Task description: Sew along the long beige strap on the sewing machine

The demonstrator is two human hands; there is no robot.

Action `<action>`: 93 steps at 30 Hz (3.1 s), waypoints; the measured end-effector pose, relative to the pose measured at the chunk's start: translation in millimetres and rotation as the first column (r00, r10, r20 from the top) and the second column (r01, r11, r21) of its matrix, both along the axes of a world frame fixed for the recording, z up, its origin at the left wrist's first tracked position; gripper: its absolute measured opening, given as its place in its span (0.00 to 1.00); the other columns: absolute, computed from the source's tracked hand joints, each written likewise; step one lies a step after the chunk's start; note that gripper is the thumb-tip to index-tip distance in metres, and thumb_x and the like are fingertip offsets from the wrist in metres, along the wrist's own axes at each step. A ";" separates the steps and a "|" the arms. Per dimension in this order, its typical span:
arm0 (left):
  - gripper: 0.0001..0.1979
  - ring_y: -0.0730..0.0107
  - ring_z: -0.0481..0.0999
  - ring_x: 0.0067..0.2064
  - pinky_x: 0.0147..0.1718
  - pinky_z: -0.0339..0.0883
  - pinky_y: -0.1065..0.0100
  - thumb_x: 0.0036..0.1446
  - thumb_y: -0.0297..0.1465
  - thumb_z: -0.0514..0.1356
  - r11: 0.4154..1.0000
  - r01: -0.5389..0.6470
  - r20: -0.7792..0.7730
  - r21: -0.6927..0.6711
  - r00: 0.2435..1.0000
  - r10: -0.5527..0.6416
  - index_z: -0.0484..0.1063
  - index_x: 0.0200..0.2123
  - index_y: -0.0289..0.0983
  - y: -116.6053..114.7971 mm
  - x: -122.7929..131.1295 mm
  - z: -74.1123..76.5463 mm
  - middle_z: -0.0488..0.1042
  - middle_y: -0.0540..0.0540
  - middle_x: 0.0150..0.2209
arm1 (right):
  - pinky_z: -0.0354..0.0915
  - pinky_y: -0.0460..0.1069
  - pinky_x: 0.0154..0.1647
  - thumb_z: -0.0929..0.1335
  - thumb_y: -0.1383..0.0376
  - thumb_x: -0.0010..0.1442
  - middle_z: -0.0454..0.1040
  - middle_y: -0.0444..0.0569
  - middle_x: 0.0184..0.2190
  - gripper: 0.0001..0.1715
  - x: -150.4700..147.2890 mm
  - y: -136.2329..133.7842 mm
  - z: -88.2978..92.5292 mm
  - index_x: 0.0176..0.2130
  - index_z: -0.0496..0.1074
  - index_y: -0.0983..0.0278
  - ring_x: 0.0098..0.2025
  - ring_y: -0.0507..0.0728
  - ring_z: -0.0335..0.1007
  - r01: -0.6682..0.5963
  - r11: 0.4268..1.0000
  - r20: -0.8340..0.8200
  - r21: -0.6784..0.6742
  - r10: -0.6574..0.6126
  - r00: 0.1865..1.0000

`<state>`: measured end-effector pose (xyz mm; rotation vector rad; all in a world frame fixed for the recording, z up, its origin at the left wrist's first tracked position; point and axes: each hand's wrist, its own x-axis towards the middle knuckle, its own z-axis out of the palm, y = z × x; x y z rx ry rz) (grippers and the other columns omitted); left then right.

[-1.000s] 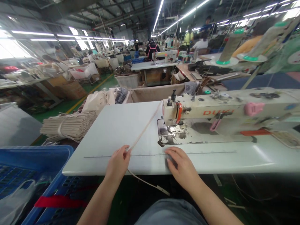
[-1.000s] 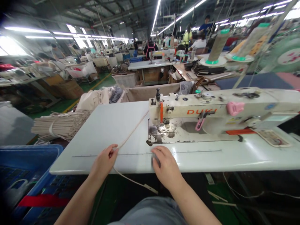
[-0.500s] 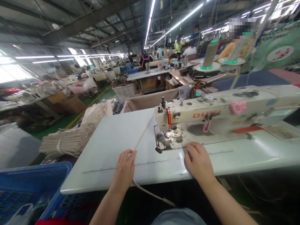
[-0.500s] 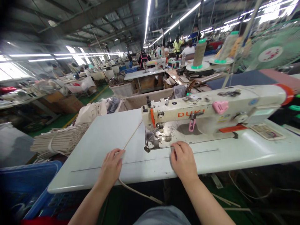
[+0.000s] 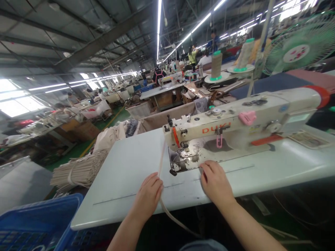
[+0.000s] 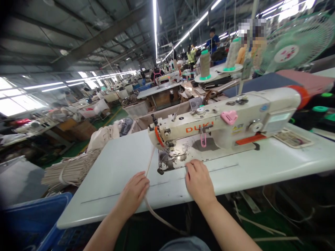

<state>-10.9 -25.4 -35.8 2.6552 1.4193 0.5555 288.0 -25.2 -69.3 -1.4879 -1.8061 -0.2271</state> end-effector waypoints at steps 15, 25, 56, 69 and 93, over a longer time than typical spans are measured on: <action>0.09 0.57 0.76 0.54 0.57 0.71 0.53 0.67 0.31 0.55 0.988 0.077 0.182 -0.135 0.982 -0.052 0.76 0.39 0.40 17.0 51.8 18.4 0.78 0.42 0.42 | 0.70 0.64 0.53 0.66 0.77 0.57 0.72 0.61 0.44 0.17 1.0 5.4 -13.4 0.46 0.72 0.67 0.49 0.69 0.69 -0.018 0.999 0.015 0.049 0.018 1.000; 0.14 0.67 0.72 0.40 0.44 0.67 0.66 0.65 0.41 0.60 0.962 -0.272 0.606 0.033 0.771 0.197 0.80 0.47 0.42 62.1 89.4 101.6 0.75 0.47 0.39 | 0.72 0.65 0.53 0.66 0.79 0.56 0.72 0.59 0.44 0.20 2.1 2.6 -11.3 0.47 0.70 0.65 0.49 0.69 0.69 -0.041 0.998 0.025 0.040 0.040 0.999; 0.08 0.72 0.63 0.29 0.31 0.57 0.69 0.58 0.37 0.65 0.963 -0.236 0.615 0.127 0.781 0.110 0.82 0.31 0.42 90.2 110.4 124.6 0.61 0.53 0.25 | 0.68 0.63 0.54 0.68 0.79 0.55 0.73 0.56 0.44 0.19 1.8 4.7 -24.8 0.46 0.72 0.67 0.48 0.67 0.69 -0.030 0.994 0.058 0.102 0.024 0.998; 0.05 0.70 0.66 0.32 0.35 0.59 0.68 0.56 0.26 0.61 0.932 -0.207 0.529 0.297 0.848 0.020 0.76 0.28 0.40 96.7 112.8 126.6 0.65 0.52 0.27 | 0.68 0.60 0.52 0.68 0.78 0.57 0.73 0.54 0.42 0.17 8.2 11.8 -32.2 0.45 0.70 0.64 0.46 0.65 0.70 -0.078 0.989 0.086 0.128 0.067 0.994; 0.07 0.66 0.69 0.34 0.37 0.62 0.66 0.57 0.35 0.63 0.975 -0.183 0.497 0.127 0.862 0.097 0.81 0.35 0.42 96.0 102.0 133.3 0.69 0.50 0.30 | 0.67 0.59 0.50 0.66 0.79 0.56 0.73 0.52 0.40 0.17 4.0 8.2 -27.9 0.42 0.70 0.62 0.44 0.64 0.70 -0.051 0.990 0.017 0.129 0.049 0.999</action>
